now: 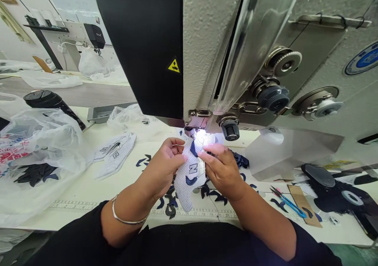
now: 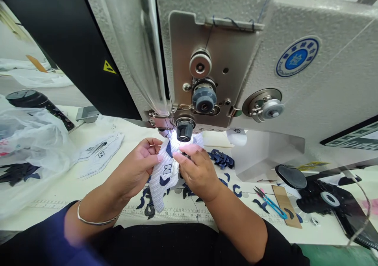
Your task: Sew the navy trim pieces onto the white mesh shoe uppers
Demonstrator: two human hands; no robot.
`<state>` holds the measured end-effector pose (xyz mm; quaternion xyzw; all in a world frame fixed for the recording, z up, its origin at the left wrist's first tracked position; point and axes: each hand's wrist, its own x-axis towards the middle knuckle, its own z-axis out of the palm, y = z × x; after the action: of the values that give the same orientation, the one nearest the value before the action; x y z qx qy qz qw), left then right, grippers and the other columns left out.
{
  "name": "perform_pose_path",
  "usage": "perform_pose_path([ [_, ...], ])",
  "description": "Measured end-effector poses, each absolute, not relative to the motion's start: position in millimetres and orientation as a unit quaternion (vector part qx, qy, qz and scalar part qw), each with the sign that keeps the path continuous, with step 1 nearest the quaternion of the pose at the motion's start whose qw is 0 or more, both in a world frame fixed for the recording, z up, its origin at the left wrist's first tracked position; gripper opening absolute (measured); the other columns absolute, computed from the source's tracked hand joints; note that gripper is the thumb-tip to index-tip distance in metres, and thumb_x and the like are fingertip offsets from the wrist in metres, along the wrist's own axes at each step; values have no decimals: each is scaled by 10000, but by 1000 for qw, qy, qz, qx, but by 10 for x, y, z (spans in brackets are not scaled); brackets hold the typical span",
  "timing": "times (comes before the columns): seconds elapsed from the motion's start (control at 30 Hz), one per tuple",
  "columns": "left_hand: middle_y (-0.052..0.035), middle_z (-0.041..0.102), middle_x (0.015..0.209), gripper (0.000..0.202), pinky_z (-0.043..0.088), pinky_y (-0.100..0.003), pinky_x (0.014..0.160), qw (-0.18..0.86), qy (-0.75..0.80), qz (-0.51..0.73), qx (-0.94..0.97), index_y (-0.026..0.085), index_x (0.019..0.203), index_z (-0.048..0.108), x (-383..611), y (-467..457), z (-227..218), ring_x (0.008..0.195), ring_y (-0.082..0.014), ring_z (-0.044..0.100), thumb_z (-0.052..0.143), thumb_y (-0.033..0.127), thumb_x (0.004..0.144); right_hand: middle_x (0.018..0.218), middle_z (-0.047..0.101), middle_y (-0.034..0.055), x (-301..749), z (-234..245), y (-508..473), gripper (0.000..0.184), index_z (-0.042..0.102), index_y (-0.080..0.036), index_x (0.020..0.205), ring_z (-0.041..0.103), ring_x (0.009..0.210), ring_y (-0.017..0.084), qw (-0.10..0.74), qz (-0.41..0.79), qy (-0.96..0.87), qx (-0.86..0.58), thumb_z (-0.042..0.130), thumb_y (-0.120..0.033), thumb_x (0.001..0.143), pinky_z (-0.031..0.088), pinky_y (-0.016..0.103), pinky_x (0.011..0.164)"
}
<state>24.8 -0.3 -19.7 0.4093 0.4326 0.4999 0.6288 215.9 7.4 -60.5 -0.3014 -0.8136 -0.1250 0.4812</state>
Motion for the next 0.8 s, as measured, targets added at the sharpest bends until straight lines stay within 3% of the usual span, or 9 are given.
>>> perform_pose_path([
  [0.4,-45,673,917,387,527,-282,736,672,387,482,407,157,1092,560,233,-29,-222,800,-151,635,721,146,740,1175,622,126,2162,-631,60,435,611,-181,1248,575,1127,259,481,-122,-817,-294,599,23,864,538,469,953],
  [0.6,-26,667,853,295,505,-242,700,680,373,478,413,144,1003,609,245,-26,-251,745,-123,611,722,134,731,1190,614,129,2166,-663,54,428,616,-175,1243,569,1143,261,480,-120,-819,-290,587,26,866,531,468,965],
  [0.8,-24,646,818,281,501,-265,696,678,379,471,418,142,937,616,245,3,-271,723,-131,597,779,284,756,1185,615,137,2153,-681,58,422,618,-161,1248,568,1149,263,480,-125,-818,-291,597,20,867,530,468,968],
])
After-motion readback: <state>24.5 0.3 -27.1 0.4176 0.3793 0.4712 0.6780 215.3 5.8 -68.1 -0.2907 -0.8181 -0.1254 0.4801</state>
